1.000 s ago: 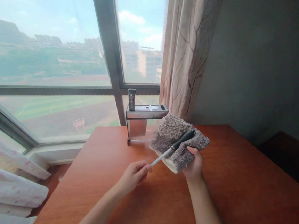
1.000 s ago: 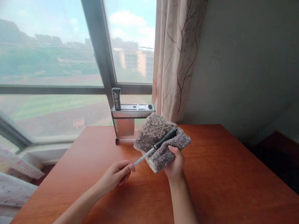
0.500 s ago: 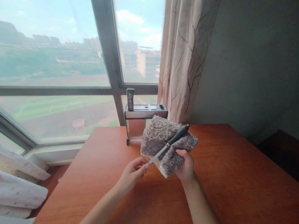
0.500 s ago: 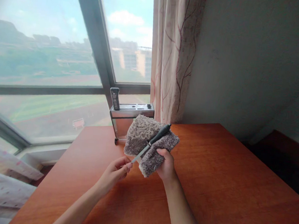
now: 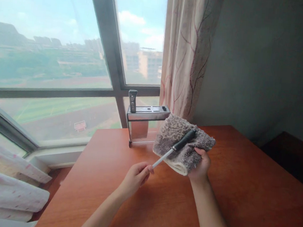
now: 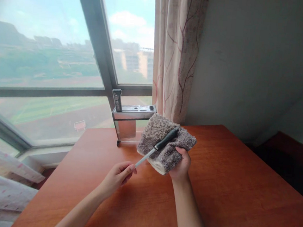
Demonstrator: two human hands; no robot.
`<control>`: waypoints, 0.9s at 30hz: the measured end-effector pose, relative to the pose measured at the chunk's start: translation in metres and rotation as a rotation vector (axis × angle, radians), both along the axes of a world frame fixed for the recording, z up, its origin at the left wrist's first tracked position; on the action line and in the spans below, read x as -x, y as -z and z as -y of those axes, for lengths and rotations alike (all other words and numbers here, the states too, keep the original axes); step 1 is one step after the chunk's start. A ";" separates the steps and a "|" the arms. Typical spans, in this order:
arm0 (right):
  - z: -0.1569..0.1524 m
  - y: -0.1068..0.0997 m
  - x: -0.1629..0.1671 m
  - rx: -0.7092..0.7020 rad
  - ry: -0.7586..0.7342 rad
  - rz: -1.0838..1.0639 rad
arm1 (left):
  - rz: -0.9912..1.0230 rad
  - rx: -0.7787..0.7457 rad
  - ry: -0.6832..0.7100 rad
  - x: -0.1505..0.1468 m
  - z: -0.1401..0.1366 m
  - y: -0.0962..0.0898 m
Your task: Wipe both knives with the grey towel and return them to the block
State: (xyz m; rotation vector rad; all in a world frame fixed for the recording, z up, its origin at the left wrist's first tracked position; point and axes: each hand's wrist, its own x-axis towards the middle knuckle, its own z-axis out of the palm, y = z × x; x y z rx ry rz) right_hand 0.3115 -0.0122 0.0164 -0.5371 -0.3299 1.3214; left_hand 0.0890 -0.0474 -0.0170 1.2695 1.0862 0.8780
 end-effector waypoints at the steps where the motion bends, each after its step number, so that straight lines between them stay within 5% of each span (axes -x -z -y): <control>1: 0.000 -0.001 -0.003 -0.007 0.031 -0.007 | -0.007 0.001 0.010 0.000 0.000 0.001; 6: -0.001 -0.001 -0.016 -0.061 0.112 0.008 | -0.034 0.031 0.038 -0.002 0.001 0.004; 11: -0.001 -0.001 -0.005 -0.051 -0.006 0.001 | -0.022 0.020 0.015 -0.001 -0.002 0.010; 27: 0.000 -0.002 0.016 -0.015 -0.062 0.094 | -0.272 -0.287 -0.131 0.006 -0.002 0.007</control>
